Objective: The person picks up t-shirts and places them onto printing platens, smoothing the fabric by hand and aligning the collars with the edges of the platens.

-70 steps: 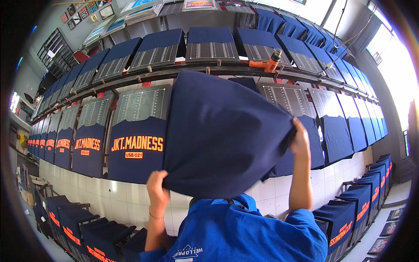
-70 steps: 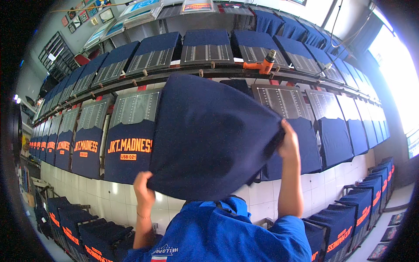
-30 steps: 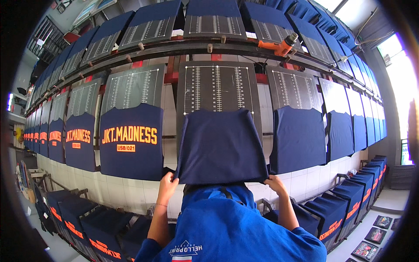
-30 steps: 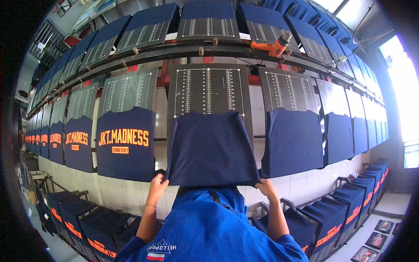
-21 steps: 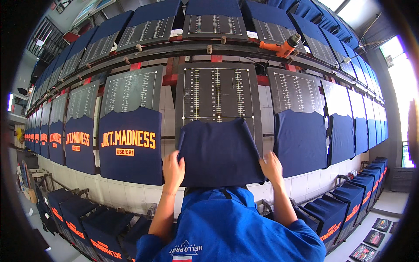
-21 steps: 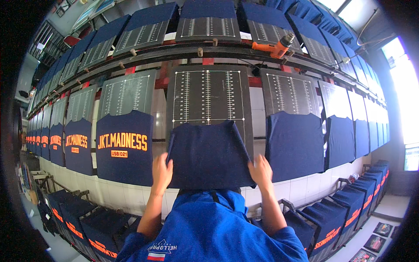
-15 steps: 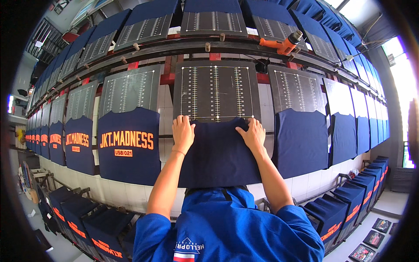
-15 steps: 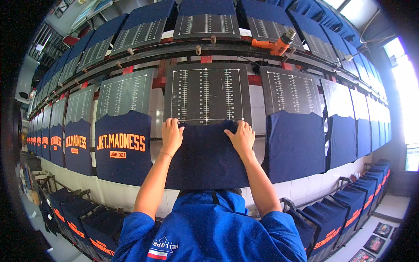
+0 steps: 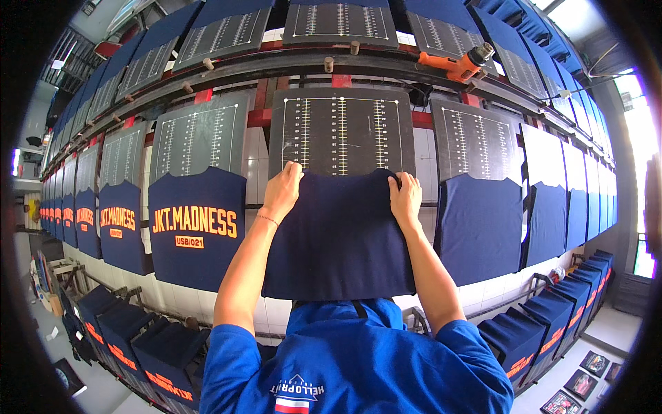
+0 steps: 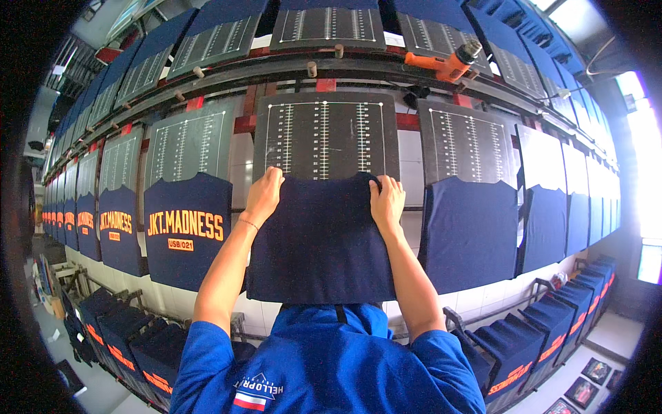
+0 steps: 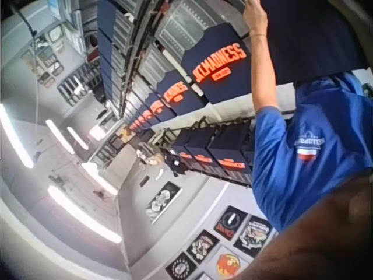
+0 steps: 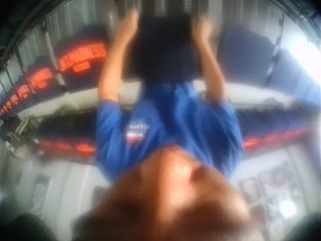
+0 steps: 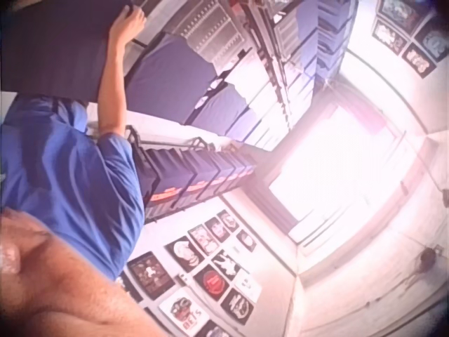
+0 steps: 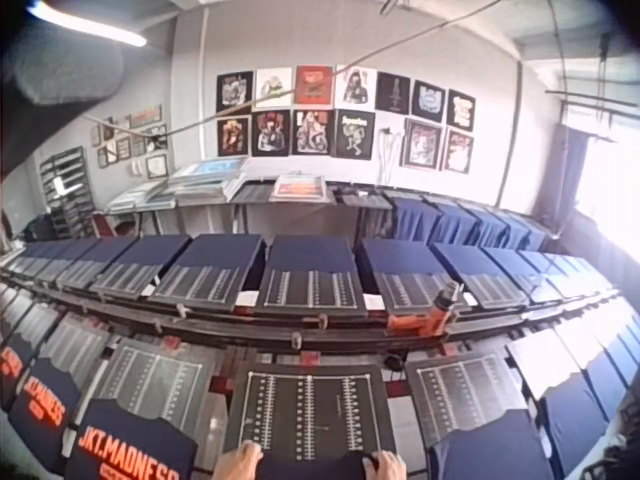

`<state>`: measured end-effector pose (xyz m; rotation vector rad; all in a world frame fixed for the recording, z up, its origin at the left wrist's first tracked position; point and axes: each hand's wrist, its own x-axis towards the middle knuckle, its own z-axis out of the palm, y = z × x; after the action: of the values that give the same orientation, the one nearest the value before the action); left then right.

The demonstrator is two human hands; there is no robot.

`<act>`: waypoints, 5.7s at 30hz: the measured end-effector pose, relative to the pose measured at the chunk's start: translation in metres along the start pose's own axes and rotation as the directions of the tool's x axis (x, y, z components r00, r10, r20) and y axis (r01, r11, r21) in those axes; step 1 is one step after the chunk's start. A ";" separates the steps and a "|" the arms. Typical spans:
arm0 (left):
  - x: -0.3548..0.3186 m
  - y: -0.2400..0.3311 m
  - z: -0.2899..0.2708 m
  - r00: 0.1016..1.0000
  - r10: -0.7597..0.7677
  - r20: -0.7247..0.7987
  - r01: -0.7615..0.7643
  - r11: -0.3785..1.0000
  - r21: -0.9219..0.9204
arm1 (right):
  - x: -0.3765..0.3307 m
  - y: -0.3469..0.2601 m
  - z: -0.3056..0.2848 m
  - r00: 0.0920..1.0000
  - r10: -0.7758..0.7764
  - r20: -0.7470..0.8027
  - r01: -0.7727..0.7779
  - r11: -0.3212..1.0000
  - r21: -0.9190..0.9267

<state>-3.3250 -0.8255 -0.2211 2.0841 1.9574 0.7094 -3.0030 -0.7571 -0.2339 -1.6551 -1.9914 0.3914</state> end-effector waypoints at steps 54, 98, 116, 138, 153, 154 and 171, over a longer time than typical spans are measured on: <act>-0.363 -0.339 -0.239 0.656 -0.753 -0.047 0.638 0.587 -0.499 | -0.152 -0.263 0.099 0.975 -0.046 0.217 0.011 0.987 0.159; -0.236 -0.215 -0.566 0.603 0.162 -0.781 -0.358 0.930 -0.083 | -0.070 -0.502 -0.159 0.972 0.214 -0.099 0.092 0.041 0.995; -0.502 -0.337 -0.344 0.797 -0.477 0.370 0.569 0.798 -0.199 | -0.326 -0.322 0.094 0.528 0.376 0.761 -0.838 0.083 0.540; -0.460 -0.364 -0.287 0.719 -0.588 0.370 0.644 0.364 -0.673 | -0.321 -0.330 0.102 0.661 0.462 0.591 -0.671 0.717 0.189; -0.448 -0.379 -0.317 0.588 -0.603 0.539 0.785 0.586 -0.201 | -0.285 -0.315 0.101 0.576 0.450 0.682 -0.503 0.853 -0.139; -0.453 -0.381 -0.319 0.527 -0.593 0.609 0.796 0.595 -0.110 | -0.282 -0.312 0.104 0.569 0.439 0.695 -0.497 0.857 -0.135; -0.174 -0.383 -0.233 0.987 -0.156 -0.040 0.156 0.988 0.004 | -0.089 -0.404 0.211 0.982 -0.027 0.188 0.031 0.999 -0.018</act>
<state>-3.7742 -0.9964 -0.2297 1.9083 2.1185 0.7168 -3.4424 -0.9074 -0.2130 -1.6535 -2.1599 0.5351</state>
